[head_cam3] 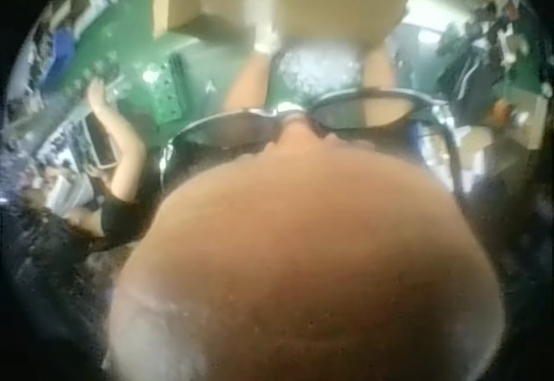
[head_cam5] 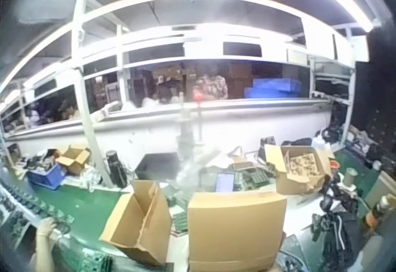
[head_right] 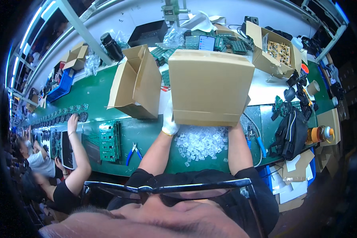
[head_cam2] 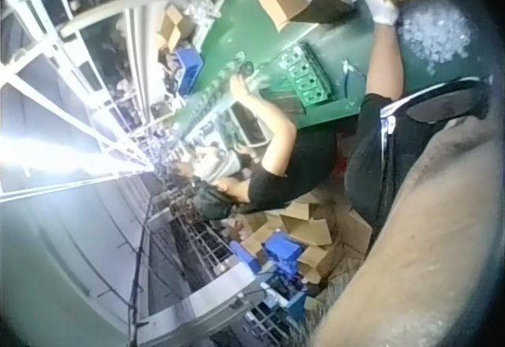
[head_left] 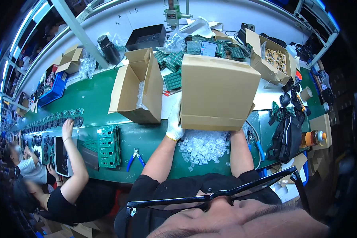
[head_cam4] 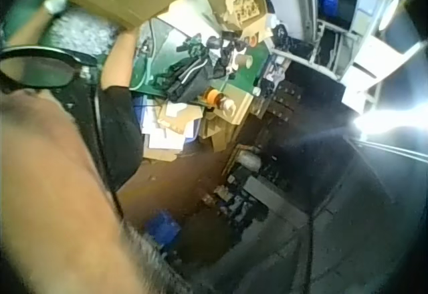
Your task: The person gathers small plastic components and fills cardboard boxes with them by hand, folds a cardboard box into shape, closes the boxes, and trims plastic pieces using pliers.
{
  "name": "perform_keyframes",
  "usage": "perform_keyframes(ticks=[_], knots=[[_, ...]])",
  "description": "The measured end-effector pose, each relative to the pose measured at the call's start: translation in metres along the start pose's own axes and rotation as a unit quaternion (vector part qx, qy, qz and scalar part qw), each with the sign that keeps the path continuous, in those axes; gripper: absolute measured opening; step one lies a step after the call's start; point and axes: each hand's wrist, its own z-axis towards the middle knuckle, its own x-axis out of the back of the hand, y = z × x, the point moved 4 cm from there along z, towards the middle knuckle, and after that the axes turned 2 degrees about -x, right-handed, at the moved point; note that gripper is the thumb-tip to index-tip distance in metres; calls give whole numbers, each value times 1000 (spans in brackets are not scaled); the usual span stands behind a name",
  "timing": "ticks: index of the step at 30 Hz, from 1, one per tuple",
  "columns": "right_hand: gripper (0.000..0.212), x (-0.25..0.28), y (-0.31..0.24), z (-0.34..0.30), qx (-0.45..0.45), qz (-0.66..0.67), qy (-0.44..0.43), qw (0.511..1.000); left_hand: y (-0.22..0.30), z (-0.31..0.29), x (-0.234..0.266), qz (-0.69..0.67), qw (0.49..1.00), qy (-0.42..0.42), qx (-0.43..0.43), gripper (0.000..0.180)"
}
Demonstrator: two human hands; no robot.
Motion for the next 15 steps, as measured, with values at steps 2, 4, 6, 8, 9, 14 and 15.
perform_keyframes(ticks=[2, 4, 6, 8, 9, 14, 15], knots=[[50, 3, 3, 1, 9, -13, 2, 1000, -8, 2, -8, -104, 990, 50, 75, 53], [50, 2, 13, 9, 18, -31, 1, 999, 2, -1, -15, -168, 974, 85, 128, 46], [51, -5, 15, 16, 34, -46, -9, 998, -32, -14, 8, -18, 995, 41, 92, 44], [52, -1, 22, 19, 45, -64, -11, 997, -49, -20, 13, 0, 992, 42, 116, 52], [52, 1, 25, 19, 49, -72, -11, 996, -50, -19, 14, -23, 991, 60, 117, 51], [53, 9, 29, 18, 75, -101, -11, 992, -86, -22, 37, -189, 971, 91, 112, 49], [53, 11, 33, 16, 77, -102, -11, 992, -82, -22, 35, -188, 972, 82, 113, 49]])
